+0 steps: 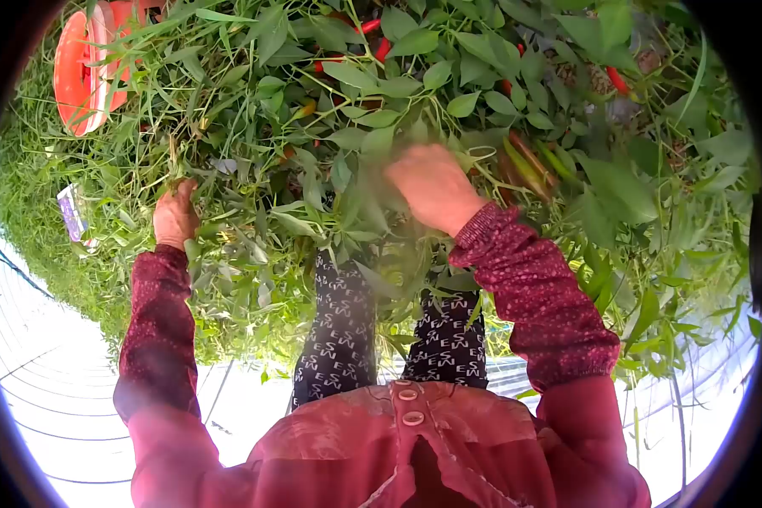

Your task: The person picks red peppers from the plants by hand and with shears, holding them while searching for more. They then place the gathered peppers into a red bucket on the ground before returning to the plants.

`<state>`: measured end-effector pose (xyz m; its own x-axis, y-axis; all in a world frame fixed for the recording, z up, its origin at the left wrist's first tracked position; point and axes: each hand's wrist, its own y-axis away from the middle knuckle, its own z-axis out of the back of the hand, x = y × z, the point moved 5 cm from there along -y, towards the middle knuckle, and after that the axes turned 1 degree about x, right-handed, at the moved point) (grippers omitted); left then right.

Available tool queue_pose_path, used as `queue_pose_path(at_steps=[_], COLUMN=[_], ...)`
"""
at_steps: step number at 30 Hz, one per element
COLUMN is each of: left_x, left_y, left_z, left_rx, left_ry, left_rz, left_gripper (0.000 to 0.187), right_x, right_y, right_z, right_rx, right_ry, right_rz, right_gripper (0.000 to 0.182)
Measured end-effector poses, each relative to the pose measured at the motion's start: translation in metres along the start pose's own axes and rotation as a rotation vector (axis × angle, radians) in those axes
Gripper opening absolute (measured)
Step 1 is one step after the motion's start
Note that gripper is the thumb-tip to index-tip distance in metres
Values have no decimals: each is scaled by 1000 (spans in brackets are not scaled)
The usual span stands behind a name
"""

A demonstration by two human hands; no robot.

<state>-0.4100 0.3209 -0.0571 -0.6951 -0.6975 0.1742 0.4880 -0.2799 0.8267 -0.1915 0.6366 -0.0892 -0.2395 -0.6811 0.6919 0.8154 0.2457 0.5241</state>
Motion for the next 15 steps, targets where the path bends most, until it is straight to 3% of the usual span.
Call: queue_pose_path(at_steps=[2, 3, 4, 5, 7, 8, 9, 11, 12, 14, 15], left_x=[-44, -73, -95, -119, -151, -169, -179, -183, -182, -167, -164], left_y=[-5, -9, -17, -25, -52, -58, -65, -77, -79, -87, -85], left_z=[55, 80, 92, 99, 74, 69, 57, 38, 36, 16, 11], left_rx=[-415, -461, -365, -365, -223, -261, -152, -132, -133, 176, 180], left_ry=[366, 496, 634, 579, 425, 268, 94, -65, -67, -126, -129], left_rz=[-190, -307, -336, -392, -526, -619, -593, -493, -492, -278, -279], left_gripper=[25, 20, 21, 27, 40, 50, 56, 55, 55, 48, 48], right_x=[7, 13, 20, 30, 46, 49, 46, 32, 26, 11, 12], right_y=[-5, -8, -15, -22, -39, -51, -65, -90, -101, -111, -118], right_z=[1, 1, 7, 9, 27, 30, 19, -34, -45, -83, -96], right_rx=[11, 19, 41, 42, -304, -291, -333, -343, -344, -87, -84], right_ry=[1, -2, -37, -33, -395, -577, -706, -957, -958, -1049, -1054], right_rz=[-12, -25, -42, -38, -95, -203, -248, -522, -519, -871, -872], right_gripper=[11, 12, 16, 16, 23, 30, 33, 32, 32, 44, 44])
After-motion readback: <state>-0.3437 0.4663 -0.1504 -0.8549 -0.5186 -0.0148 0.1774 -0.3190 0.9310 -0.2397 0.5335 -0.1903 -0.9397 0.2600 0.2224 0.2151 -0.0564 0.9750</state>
